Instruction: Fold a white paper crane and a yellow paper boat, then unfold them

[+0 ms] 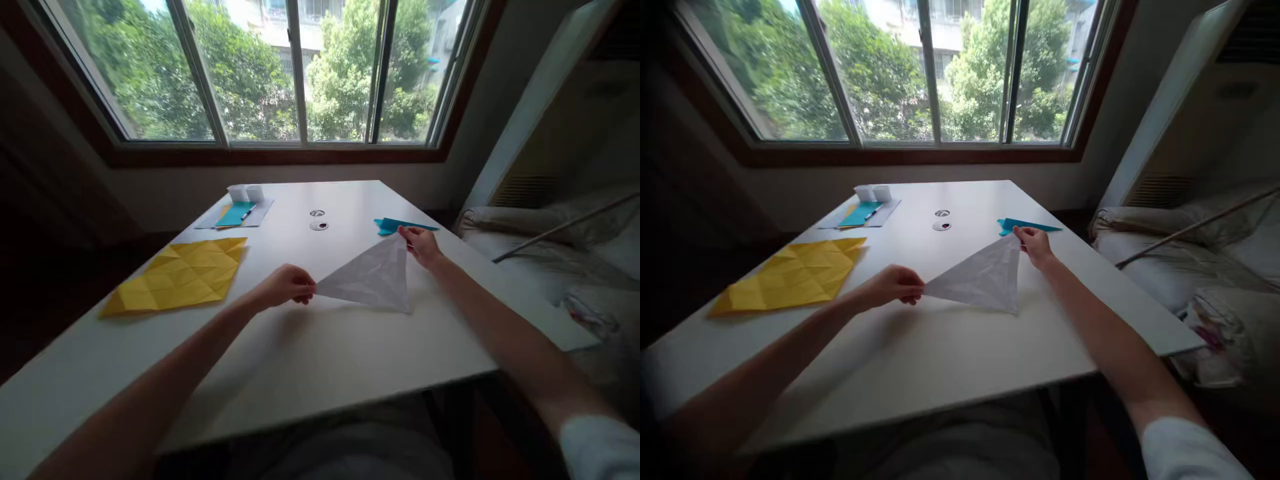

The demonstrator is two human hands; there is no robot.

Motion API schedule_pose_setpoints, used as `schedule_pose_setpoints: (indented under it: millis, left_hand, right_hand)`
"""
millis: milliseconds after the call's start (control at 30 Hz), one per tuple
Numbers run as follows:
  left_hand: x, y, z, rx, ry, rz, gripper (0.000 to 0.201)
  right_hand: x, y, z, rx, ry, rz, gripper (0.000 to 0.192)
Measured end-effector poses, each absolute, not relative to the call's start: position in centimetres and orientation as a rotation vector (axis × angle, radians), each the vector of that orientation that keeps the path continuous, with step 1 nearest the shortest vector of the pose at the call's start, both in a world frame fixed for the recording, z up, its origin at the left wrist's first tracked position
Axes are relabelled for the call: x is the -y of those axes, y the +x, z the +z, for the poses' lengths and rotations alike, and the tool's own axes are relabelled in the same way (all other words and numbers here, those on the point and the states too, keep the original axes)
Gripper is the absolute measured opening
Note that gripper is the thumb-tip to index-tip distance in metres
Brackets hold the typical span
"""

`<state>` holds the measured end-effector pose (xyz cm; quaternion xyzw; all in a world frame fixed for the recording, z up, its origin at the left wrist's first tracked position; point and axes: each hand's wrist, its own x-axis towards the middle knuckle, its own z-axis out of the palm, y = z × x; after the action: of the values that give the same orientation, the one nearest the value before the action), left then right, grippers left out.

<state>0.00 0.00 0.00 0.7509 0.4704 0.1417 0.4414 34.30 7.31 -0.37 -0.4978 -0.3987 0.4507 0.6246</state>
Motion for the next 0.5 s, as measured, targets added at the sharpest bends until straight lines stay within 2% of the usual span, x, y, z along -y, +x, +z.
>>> schedule_pose_setpoints:
  millis: [133,200,267,500]
  left_hand:
    - [0.3,-0.6,0.8,-1.294,2.256,0.474,0.046]
    - [0.8,-0.4,0.9,-1.224,2.501,0.472,0.062]
    - [1.2,0.0,0.8,-1.119,2.662,0.399,0.068]
    - [1.5,0.7,0.9,-1.043,2.778,0.264,0.036]
  right_hand:
    - [-6.9,33.3,-0.9,0.864,-1.123,1.059,0.037]
    - [-6.6,32.7,-1.2,0.861,-1.120,1.090,0.035]
    - [-6.3,31.9,-1.6,0.872,-1.115,1.142,0.032]
    - [-5.1,29.8,-1.4,0.919,-1.085,1.256,0.024]
